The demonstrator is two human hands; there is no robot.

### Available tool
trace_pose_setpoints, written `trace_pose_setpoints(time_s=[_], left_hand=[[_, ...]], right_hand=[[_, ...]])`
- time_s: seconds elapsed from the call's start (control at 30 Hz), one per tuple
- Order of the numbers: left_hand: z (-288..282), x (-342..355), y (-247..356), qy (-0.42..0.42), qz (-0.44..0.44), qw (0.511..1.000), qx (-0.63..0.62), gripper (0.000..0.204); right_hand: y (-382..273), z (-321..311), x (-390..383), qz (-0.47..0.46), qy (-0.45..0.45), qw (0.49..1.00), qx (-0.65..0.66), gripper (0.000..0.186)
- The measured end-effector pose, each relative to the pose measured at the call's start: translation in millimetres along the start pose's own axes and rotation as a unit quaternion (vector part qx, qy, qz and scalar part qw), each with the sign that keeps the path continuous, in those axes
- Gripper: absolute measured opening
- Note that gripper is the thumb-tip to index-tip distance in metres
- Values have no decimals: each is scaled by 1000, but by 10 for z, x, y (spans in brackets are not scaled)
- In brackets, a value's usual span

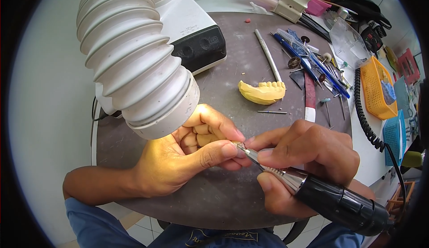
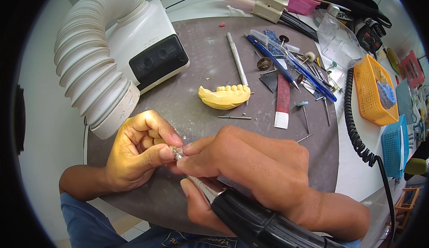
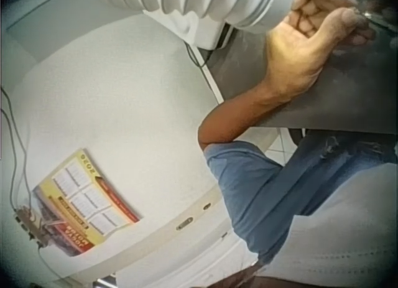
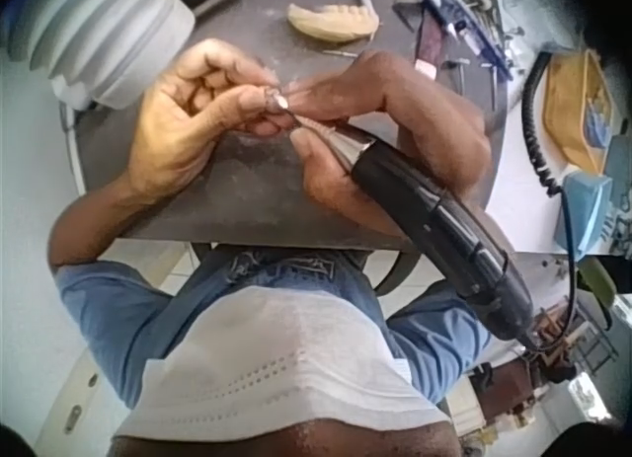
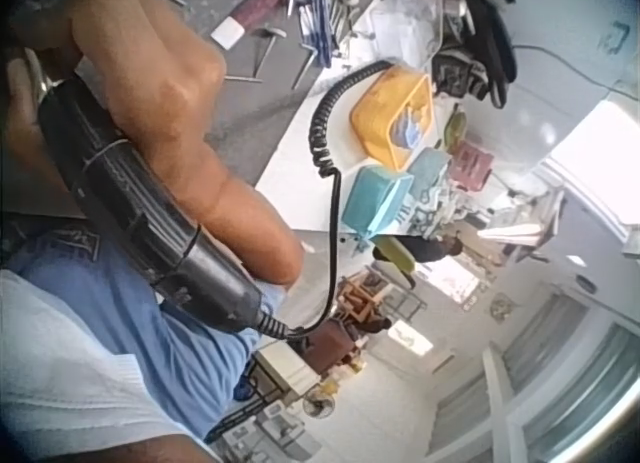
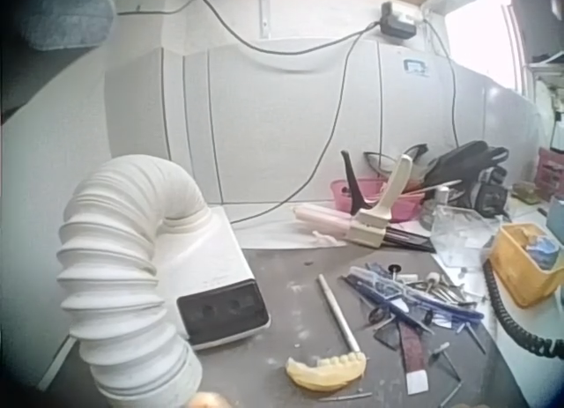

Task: Polishing and shaping a dental prosthetic model using a dental handpiece and various burrs.

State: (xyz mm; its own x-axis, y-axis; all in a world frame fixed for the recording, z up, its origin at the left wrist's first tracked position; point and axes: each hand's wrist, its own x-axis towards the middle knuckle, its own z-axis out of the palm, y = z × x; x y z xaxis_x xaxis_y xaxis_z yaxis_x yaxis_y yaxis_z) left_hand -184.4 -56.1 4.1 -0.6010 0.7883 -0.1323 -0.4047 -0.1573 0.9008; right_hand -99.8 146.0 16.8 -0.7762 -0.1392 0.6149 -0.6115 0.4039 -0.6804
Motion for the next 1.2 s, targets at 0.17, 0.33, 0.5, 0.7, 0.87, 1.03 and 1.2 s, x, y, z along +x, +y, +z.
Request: trace_pose_setpoints(time_s=[0.17,0.33,0.5,0.7,0.87,1.03,1.2], left_hand=[[17,-6,-21,0,19,1000,-13,15],[6,-10,-29,7,21,1000,-13,16],[-2,-10,-24,-3,16,1000,-14,16],[-56,1,-42,-23,24,999,-10,16],[-12,10,15,-10,0,1000,3,16],[-24,-6,10,-5,-5,1000,-3,15],[-2,-6,10,9,-8,1000,6,15]], right_hand=[[-42,0,-2,17,-3,1000,-13,22],[-51,13,-11,28,6,1000,-9,22],[-91,-3,-6,22,3,1000,-18,23],[-67,-6,-10,9,0,1000,-23,23],[-63,-19,-50,7,8,1000,-13,27],[-40,-17,-36,6,-12,1000,-21,27],[-14,7,-4,12,-1,1000,-15,24]])
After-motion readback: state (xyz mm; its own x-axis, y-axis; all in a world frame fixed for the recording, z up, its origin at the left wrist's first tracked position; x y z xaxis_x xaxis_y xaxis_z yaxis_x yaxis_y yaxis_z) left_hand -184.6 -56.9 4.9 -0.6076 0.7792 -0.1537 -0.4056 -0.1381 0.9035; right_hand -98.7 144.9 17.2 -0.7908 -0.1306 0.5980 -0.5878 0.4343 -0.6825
